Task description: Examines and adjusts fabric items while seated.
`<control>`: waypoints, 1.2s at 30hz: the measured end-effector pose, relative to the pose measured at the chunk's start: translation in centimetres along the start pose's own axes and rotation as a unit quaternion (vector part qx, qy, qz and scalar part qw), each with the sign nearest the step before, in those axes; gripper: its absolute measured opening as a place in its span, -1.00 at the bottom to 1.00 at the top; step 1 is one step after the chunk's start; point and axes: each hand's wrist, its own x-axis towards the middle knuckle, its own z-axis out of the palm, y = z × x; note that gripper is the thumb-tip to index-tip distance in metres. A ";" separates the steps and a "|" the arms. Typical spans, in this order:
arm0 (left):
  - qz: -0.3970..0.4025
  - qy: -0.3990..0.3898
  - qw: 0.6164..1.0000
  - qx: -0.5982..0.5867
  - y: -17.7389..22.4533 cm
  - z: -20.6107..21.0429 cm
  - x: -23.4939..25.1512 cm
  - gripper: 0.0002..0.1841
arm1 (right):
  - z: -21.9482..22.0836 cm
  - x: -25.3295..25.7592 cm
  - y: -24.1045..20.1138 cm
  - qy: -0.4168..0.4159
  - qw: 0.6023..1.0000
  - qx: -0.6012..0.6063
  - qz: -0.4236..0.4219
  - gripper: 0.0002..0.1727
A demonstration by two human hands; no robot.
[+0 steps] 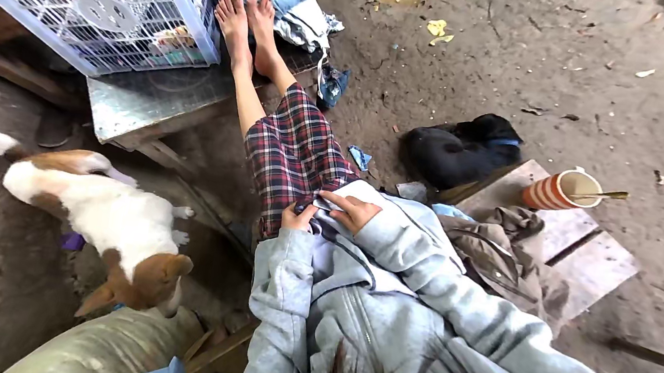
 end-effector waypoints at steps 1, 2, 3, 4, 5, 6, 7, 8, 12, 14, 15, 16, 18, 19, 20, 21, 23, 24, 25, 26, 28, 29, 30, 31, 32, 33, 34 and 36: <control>0.004 0.000 1.000 -0.001 -0.1 0.0 0.1 -0.94 | 0.0 0.1 0.0 0.003 1.000 0.003 -0.010 -0.46; 0.006 0.000 1.000 0.001 -0.1 0.0 0.1 -0.93 | 0.2 0.1 0.3 0.014 1.000 0.013 -0.023 -0.48; 0.006 -0.001 1.000 0.004 -0.1 0.0 0.1 -0.92 | 0.4 0.2 0.6 0.029 0.998 0.031 -0.037 -0.49; 0.006 -0.003 1.000 0.009 -0.1 0.0 0.1 -0.90 | 0.6 0.3 0.8 0.042 0.996 0.059 -0.049 -0.51; 0.008 -0.005 1.000 0.011 -0.1 0.0 0.2 -0.89 | 0.6 0.4 0.9 0.046 0.993 0.095 -0.058 -0.52; 0.011 -0.006 1.000 0.012 -0.1 0.0 0.2 -0.88 | 0.5 0.4 1.0 0.038 0.988 0.135 -0.058 -0.52; 0.017 -0.007 1.000 0.014 -0.1 0.0 0.2 -0.88 | 0.3 0.5 1.0 0.026 0.984 0.169 -0.050 -0.52; 0.018 -0.009 1.000 0.016 -0.1 0.0 0.3 -0.88 | 0.3 0.7 1.1 0.019 0.979 0.202 -0.032 -0.52; 0.011 -0.020 0.999 0.034 0.0 0.0 0.3 -0.83 | 0.2 0.9 1.2 -0.027 0.931 0.362 0.028 -0.52; 0.011 -0.021 0.999 0.035 -0.1 -0.1 0.4 -0.81 | 0.3 0.9 1.5 -0.024 0.940 0.339 0.021 -0.51; 0.010 -0.017 0.999 0.035 -0.2 0.0 0.4 -0.82 | 0.3 0.7 1.5 -0.016 0.962 0.274 0.011 -0.51; 0.007 -0.010 0.999 0.034 -0.1 0.0 0.3 -0.84 | 0.0 0.4 1.2 -0.011 0.979 0.203 0.006 -0.50; -0.001 0.005 0.999 0.034 0.1 0.1 0.2 -0.89 | -0.5 -0.2 0.4 -0.021 0.995 0.095 0.011 -0.45; -0.001 0.009 1.000 0.030 0.1 0.2 0.2 -0.91 | -0.4 -0.4 0.1 -0.022 0.998 0.060 0.017 -0.43; 0.000 0.010 1.000 0.025 0.1 0.1 0.2 -0.92 | -0.3 -0.7 0.0 -0.019 0.999 0.036 0.022 -0.42; 0.001 0.010 1.000 0.020 0.0 0.1 0.2 -0.93 | -0.3 -0.9 -0.1 -0.022 0.999 0.022 0.029 -0.41; -0.003 0.009 1.000 0.015 0.1 0.1 0.1 -0.93 | -0.3 -1.0 -0.2 -0.022 0.999 0.020 0.039 -0.38; -0.008 0.007 1.000 0.014 0.1 0.1 0.1 -0.93 | -0.2 -0.9 -0.1 -0.014 0.999 0.022 0.039 -0.38; -0.011 0.004 1.000 0.015 0.2 0.1 0.1 -0.93 | -0.1 -0.8 -0.2 -0.006 0.999 0.023 0.040 -0.37; -0.013 0.002 1.000 0.016 0.3 0.1 0.0 -0.92 | -0.1 -0.7 -0.2 -0.001 0.999 0.024 0.041 -0.36; -0.013 0.000 1.000 0.023 0.3 0.1 0.0 -0.91 | -0.1 -0.4 -0.3 -0.004 0.999 0.024 0.040 -0.35; -0.014 -0.005 0.999 0.030 0.3 0.1 0.0 -0.90 | 0.0 -0.2 -0.3 -0.002 0.999 0.025 0.036 -0.35; -0.015 -0.013 0.999 0.036 0.3 0.1 0.0 -0.90 | 0.1 0.0 -0.3 0.002 0.999 0.027 0.029 -0.35; -0.013 -0.019 0.999 0.040 0.2 0.0 0.1 -0.90 | 0.2 0.2 -0.3 0.008 0.999 0.028 0.021 -0.36; -0.014 -0.024 0.999 0.042 0.1 -0.1 0.2 -0.89 | 0.4 0.4 -0.2 0.013 0.999 0.029 0.014 -0.36; -0.016 -0.025 0.999 0.043 0.1 -0.1 0.2 -0.89 | 0.5 0.5 -0.2 0.017 0.999 0.030 0.008 -0.37; -0.016 -0.023 0.999 0.042 0.1 -0.1 0.2 -0.89 | 0.5 0.6 0.0 0.017 0.999 0.032 0.004 -0.38; -0.013 -0.013 0.999 0.036 0.3 0.0 0.1 -0.91 | 0.5 0.5 0.4 0.016 0.999 0.030 -0.007 -0.42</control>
